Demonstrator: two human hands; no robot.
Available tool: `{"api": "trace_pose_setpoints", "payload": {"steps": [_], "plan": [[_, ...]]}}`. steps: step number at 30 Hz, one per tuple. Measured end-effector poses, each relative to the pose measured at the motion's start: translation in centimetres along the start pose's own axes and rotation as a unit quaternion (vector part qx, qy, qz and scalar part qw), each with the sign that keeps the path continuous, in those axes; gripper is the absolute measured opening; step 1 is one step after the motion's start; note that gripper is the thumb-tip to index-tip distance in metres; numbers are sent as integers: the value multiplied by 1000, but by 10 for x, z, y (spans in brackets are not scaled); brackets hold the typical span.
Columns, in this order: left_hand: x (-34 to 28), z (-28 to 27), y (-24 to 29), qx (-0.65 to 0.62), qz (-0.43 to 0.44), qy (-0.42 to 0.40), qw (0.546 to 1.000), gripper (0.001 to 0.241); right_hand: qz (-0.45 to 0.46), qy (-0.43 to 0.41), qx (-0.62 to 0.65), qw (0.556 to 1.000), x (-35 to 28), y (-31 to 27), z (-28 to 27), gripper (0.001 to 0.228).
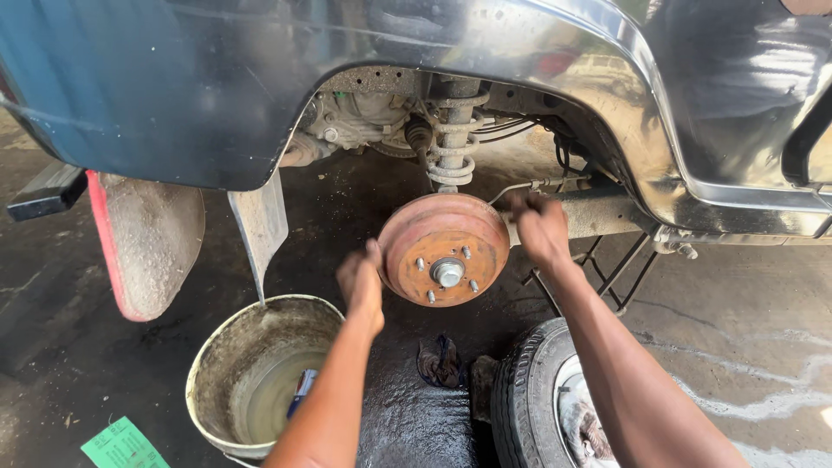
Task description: The person cleans the brake drum and hub assembly with a cloth, then uses a screwdriver to adjust the internal brake mechanism. Finally, they mount the tire onto the hub and secure it by hand-tightening the lug nuts.
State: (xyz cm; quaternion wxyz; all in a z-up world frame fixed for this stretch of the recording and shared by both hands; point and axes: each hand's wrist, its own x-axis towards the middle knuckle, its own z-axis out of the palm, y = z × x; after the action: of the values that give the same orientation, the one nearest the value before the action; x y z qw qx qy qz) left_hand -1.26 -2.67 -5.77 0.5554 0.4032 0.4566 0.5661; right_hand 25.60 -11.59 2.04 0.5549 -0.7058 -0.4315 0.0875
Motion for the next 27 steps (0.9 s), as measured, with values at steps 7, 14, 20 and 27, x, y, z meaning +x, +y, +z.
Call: {"api": "trace_pose_setpoints", "payload": {"steps": [7, 14, 20, 27], "plan": [[-7, 14, -25, -88, -41, 76, 992, 36, 26, -21, -82, 996, -32, -46, 12, 34], [-7, 49, 51, 152, 198, 58, 967, 20, 22, 69, -122, 990, -50, 87, 50, 28], [-22, 96, 93, 295, 489, -111, 813, 22, 94, -289, -345, 888, -98, 113, 45, 29], [-18, -11, 0, 67, 61, 85, 992, 51, 5, -29, -14, 999, -16, 24, 2, 48]]}}
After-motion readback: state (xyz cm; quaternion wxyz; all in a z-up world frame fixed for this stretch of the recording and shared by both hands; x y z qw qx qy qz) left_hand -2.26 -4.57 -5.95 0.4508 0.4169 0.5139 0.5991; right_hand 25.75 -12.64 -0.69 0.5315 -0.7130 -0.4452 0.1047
